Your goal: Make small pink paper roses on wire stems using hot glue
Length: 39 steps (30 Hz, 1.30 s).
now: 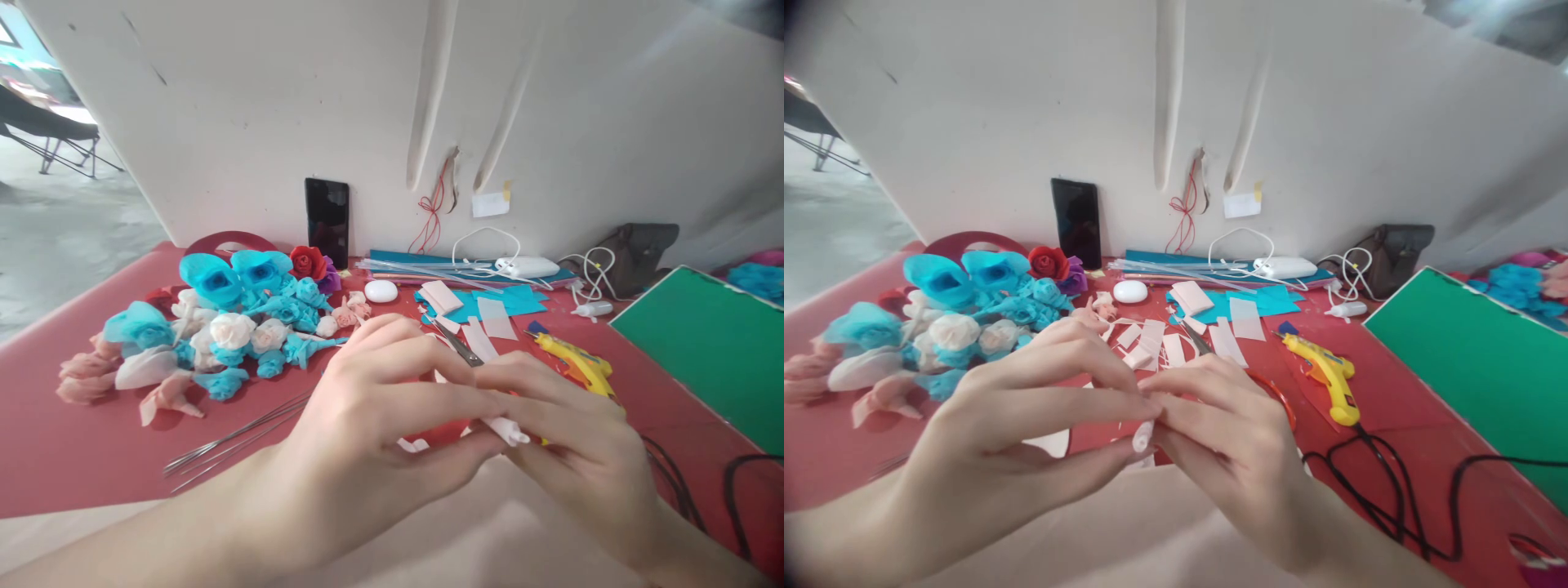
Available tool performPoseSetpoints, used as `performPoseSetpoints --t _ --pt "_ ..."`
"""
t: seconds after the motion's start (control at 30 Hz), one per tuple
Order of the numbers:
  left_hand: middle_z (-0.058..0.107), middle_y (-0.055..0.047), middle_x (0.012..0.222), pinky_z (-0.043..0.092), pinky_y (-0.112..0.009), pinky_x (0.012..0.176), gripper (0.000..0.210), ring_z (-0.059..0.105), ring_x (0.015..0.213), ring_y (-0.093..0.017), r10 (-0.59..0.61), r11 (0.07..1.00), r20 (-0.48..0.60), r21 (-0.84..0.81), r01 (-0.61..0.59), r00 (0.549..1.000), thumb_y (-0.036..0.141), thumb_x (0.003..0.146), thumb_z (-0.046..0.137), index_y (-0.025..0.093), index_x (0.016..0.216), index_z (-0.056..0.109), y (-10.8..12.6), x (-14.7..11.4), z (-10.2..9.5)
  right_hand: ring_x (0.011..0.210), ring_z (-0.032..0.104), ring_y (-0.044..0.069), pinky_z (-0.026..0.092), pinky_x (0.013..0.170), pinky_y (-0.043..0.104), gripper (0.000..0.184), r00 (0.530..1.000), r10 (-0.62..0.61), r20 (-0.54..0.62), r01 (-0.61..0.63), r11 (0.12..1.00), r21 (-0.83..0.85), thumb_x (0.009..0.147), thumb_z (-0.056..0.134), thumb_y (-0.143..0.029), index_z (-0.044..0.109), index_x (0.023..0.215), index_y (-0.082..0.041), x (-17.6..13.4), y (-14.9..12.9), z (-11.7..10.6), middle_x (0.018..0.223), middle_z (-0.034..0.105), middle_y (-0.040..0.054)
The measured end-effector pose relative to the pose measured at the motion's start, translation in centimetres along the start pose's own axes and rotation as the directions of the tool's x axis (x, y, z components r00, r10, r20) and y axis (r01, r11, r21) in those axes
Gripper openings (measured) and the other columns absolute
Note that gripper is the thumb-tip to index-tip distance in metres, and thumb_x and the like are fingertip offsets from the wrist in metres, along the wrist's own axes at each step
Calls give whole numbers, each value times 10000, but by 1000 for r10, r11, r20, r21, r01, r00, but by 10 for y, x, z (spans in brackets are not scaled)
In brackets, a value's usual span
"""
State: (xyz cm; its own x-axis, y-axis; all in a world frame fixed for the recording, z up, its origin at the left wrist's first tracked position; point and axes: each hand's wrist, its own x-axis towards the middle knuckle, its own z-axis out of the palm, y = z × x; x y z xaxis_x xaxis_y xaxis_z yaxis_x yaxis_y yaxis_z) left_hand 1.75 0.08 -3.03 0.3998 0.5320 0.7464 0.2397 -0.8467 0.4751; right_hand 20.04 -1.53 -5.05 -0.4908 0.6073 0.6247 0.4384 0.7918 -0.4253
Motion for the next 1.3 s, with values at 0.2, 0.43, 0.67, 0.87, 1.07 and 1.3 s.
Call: performPoseSetpoints --t 0.2,0.43,0.67,0.87,1.07,1.3 --pt "652 25 663 427 -286 679 150 536 624 -118 -20 999 30 50 18 999 91 732 641 224 763 704 0 -2 0 880 521 106 442 786 236 160 1000 -5 -3 5 1000 6 859 490 -65 608 939 -138 -2 -1 2 944 594 28" --pt "644 15 630 431 -274 659 114 521 598 -104 -57 998 8 -29 57 998 70 703 670 171 721 720 1 0 2 800 516 108 440 691 257 172 1000 10 4 -10 1000 19 872 477 -67 608 937 -158 -1 -4 3 922 611 39" --pt "651 17 635 448 -175 556 70 568 598 -83 -348 901 162 -215 377 923 108 684 699 167 699 734 -7 0 4 738 525 84 425 680 218 121 994 108 18 -109 992 70 858 502 -72 561 805 -163 3 -5 6 798 593 -8" --pt "654 26 698 476 -193 661 39 588 682 -101 -519 736 255 -352 578 816 176 701 696 197 669 705 -14 -2 6 710 521 54 420 688 138 67 976 213 48 -217 971 103 815 586 -119 573 798 -182 3 -7 4 755 577 -47" --pt "635 26 681 484 -212 640 67 587 659 -103 -510 723 293 -363 588 808 181 722 673 194 658 686 -15 -2 7 614 501 48 413 556 119 97 952 295 84 -305 936 176 811 587 -141 606 727 -185 5 -10 1 647 536 -49" --pt "666 53 685 481 -188 635 102 599 672 -86 -536 686 306 -385 617 787 186 742 659 204 643 668 -18 -4 7 586 514 59 423 544 134 154 926 361 111 -377 903 207 829 543 -157 612 694 -179 9 -8 1 617 549 -37"
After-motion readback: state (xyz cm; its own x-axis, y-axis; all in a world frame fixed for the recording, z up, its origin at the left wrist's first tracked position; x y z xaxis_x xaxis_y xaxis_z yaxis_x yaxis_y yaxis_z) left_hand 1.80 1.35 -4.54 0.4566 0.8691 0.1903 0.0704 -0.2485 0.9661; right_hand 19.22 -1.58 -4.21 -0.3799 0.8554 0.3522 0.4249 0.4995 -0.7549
